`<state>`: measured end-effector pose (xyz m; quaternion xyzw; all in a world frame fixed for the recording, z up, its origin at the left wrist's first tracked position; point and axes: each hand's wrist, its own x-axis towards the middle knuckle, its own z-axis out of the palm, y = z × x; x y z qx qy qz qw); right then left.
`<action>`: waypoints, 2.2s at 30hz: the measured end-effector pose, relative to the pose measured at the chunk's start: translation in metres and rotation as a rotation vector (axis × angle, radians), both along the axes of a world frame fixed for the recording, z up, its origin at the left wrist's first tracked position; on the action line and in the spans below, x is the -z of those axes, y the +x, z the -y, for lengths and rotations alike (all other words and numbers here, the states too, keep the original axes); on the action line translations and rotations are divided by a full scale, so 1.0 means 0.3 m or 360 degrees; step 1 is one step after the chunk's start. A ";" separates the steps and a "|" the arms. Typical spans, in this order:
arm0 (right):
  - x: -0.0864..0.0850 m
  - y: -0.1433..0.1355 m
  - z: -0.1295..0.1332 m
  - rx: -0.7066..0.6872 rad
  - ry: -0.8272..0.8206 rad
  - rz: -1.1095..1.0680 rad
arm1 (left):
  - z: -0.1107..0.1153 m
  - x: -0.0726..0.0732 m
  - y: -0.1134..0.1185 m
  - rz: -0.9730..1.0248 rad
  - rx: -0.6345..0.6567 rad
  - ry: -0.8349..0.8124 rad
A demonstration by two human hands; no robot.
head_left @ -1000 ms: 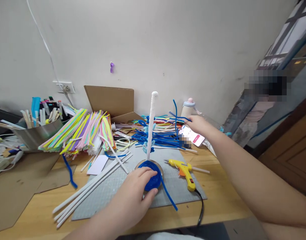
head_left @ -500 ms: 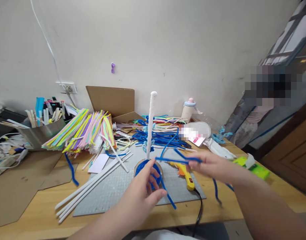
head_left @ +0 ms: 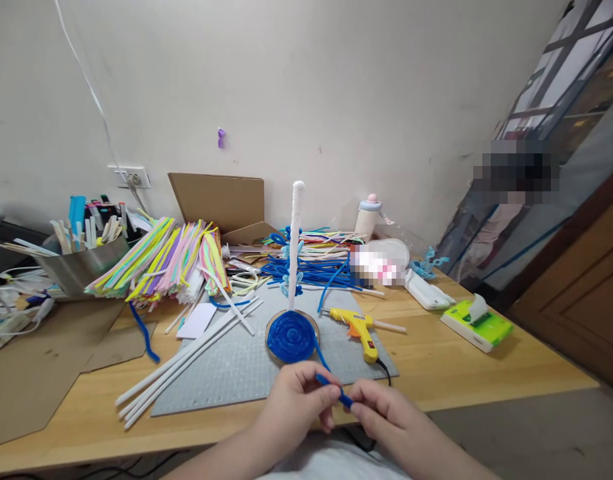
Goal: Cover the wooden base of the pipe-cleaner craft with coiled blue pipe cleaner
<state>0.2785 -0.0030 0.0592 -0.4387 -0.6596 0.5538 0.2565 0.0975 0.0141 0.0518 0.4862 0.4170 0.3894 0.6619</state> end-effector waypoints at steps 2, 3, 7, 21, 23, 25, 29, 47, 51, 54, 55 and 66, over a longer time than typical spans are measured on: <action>0.047 0.003 -0.004 0.0081 -0.0099 -0.0073 | -0.006 0.009 -0.006 0.0033 -0.0134 0.0008; 0.065 0.004 -0.005 0.0104 -0.0166 -0.0121 | -0.008 0.013 -0.010 0.0043 -0.0179 0.0014; 0.093 -0.001 -0.011 0.0191 -0.0237 -0.0204 | -0.001 0.031 -0.019 0.0047 -0.0186 0.0000; 0.095 -0.059 -0.021 0.0186 -0.0113 -0.0157 | 0.012 0.024 -0.017 0.0138 -0.0071 -0.0008; 0.081 -0.027 -0.036 0.0298 -0.0040 -0.0120 | -0.008 0.008 -0.046 0.0207 -0.0238 0.0045; 0.058 0.021 -0.060 0.0398 0.0103 -0.0065 | -0.034 -0.011 -0.087 0.0267 -0.0423 0.0106; -0.014 0.127 -0.128 0.0452 0.0370 0.0046 | -0.082 -0.047 -0.166 0.0266 -0.0603 0.0236; 0.057 0.408 -0.597 0.1309 0.1240 0.0915 | -0.040 -0.011 -0.082 -0.1159 0.0298 0.1339; -0.016 0.410 -0.587 0.1443 0.1473 0.0799 | -0.051 0.010 -0.058 -0.1307 0.0408 0.1437; -0.094 0.375 -0.530 0.1368 0.1866 0.0742 | -0.064 0.027 -0.043 -0.1349 0.0427 0.1453; -0.120 0.352 -0.495 0.1303 0.1937 0.0776 | -0.068 0.031 -0.039 -0.1345 0.0417 0.1445; -0.028 0.077 -0.013 0.0320 0.0564 0.0579 | -0.084 0.042 -0.027 -0.1162 0.0433 0.1321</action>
